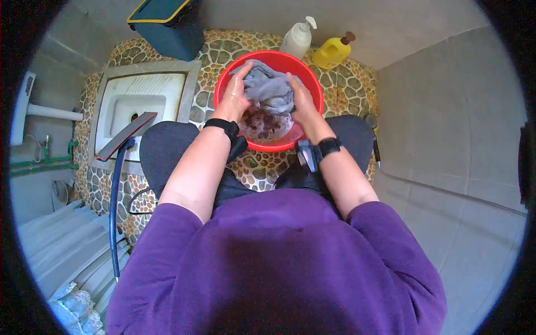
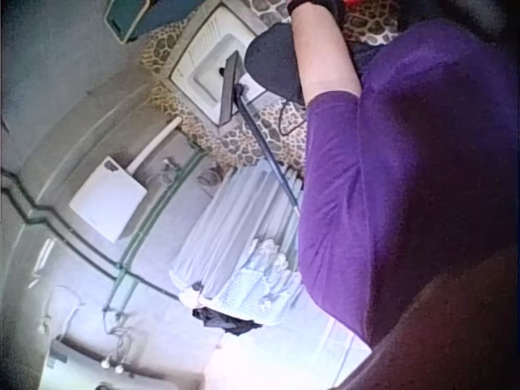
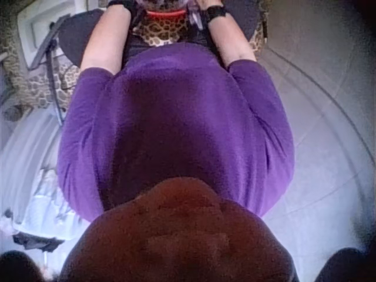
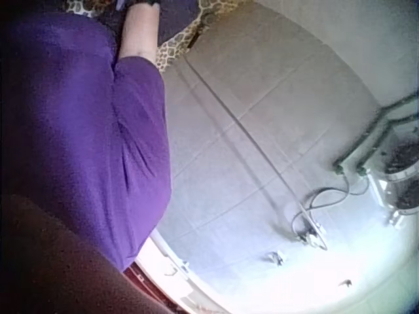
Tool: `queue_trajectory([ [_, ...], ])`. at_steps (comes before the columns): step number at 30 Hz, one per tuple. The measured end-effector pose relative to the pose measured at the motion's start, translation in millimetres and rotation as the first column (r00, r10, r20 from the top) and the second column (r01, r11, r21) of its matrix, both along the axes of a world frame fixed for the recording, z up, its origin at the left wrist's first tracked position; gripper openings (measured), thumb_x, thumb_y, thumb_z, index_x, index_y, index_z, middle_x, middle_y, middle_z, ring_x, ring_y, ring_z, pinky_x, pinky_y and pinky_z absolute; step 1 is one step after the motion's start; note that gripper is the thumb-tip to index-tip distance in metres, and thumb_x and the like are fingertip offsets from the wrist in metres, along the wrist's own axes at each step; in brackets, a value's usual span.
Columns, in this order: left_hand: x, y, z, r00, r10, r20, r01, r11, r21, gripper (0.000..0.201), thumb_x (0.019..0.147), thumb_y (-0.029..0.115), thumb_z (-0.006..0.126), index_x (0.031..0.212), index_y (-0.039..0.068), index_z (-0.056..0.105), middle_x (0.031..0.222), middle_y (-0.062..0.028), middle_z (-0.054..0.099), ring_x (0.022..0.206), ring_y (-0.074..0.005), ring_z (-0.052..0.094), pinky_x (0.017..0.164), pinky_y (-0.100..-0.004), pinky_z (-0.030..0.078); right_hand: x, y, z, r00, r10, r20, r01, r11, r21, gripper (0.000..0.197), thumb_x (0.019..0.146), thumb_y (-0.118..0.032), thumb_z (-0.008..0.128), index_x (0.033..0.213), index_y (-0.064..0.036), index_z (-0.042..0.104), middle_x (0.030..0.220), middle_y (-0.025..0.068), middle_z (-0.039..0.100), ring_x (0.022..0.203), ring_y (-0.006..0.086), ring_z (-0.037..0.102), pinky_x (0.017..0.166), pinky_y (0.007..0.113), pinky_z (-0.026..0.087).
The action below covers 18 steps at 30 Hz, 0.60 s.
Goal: Washing and rinsing a gray cloth in a red bucket filled with water inside a bathroom.
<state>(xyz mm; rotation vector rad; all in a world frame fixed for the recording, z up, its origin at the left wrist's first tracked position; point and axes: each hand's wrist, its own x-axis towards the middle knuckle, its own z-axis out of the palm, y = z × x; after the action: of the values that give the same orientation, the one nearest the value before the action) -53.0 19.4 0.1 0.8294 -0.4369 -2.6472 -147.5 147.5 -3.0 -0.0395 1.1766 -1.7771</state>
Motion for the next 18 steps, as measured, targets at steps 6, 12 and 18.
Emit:
queue_trajectory([
  [6,12,0,-59,0.993,-0.114,-0.008,0.114,0.993,-0.013,0.029,0.085,0.032,0.045,0.101,0.011,0.055,0.098,-0.0070,0.060,0.085,-0.0216,0.058,0.077,-0.0370,0.046,58,-24,44,0.214,0.466,-0.858,0.053,0.872,0.487,0.039,0.076,-0.037,0.056,0.098,-0.0046,0.057,0.102,0.0183,0.057,0.089,0.0334,0.057,0.076,0.041,0.045],
  [12,-12,63,-14,0.965,-0.166,0.201,0.171,0.985,-0.008,0.033,0.086,0.037,0.037,0.098,0.011,0.056,0.092,-0.0061,0.061,0.085,-0.0233,0.057,0.078,-0.0438,0.044,-13,-12,10,0.281,0.495,-0.822,0.361,0.739,0.568,0.038,0.073,-0.035,0.055,0.098,-0.0067,0.059,0.093,0.0226,0.057,0.085,0.0376,0.056,0.075,0.044,0.044],
  [18,28,-17,-59,0.800,-0.366,-0.476,0.255,0.925,-0.283,0.038,0.085,0.038,0.033,0.096,0.010,0.057,0.092,-0.0101,0.060,0.086,-0.0248,0.057,0.080,-0.0405,0.045,76,-39,45,-0.006,0.156,-0.988,0.058,0.986,0.156,0.031,0.071,-0.030,0.055,0.086,-0.0026,0.061,0.079,0.0211,0.059,0.076,0.0359,0.058,0.071,0.044,0.045],
])
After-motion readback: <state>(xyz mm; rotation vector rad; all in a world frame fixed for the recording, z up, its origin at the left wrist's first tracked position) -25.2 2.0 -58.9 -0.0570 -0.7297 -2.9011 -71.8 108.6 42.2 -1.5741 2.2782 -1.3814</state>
